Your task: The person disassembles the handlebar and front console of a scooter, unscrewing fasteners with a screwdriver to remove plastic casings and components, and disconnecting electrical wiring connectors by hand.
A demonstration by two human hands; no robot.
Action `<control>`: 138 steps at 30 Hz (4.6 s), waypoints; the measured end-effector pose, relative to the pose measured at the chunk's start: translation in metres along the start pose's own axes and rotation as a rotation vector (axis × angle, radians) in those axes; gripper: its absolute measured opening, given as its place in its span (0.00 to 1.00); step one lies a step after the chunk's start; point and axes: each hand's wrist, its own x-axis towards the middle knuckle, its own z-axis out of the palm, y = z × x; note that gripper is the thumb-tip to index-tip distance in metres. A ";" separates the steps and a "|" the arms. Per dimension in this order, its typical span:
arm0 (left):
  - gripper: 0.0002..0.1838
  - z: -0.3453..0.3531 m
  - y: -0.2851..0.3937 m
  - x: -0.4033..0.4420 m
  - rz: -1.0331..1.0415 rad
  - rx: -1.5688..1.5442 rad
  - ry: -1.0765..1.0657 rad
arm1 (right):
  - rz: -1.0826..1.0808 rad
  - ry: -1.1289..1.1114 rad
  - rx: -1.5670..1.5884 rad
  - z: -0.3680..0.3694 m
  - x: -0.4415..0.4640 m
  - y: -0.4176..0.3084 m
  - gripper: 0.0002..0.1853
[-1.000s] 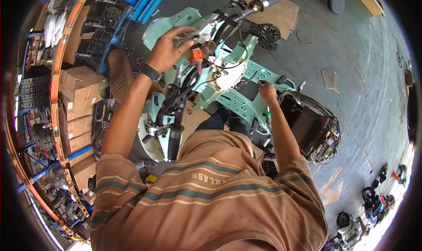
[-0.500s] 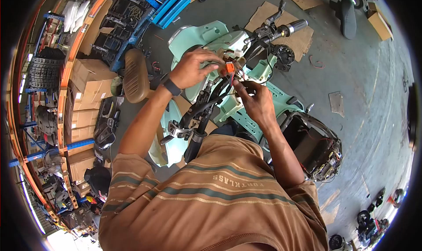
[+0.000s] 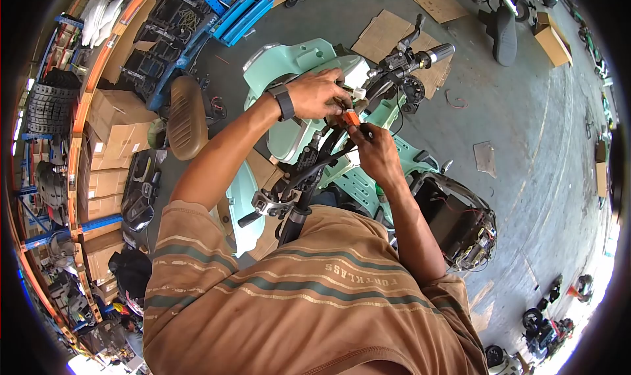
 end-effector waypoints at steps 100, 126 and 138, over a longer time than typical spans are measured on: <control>0.17 0.053 -0.025 -0.020 0.019 0.093 0.365 | -0.177 0.167 -0.669 0.014 -0.002 -0.032 0.16; 0.14 0.064 -0.061 0.002 0.223 -0.267 0.399 | -0.091 0.202 -0.650 0.029 0.009 -0.030 0.17; 0.11 0.046 -0.044 -0.006 0.083 -0.227 0.313 | -0.270 0.372 -0.516 0.001 -0.046 -0.045 0.11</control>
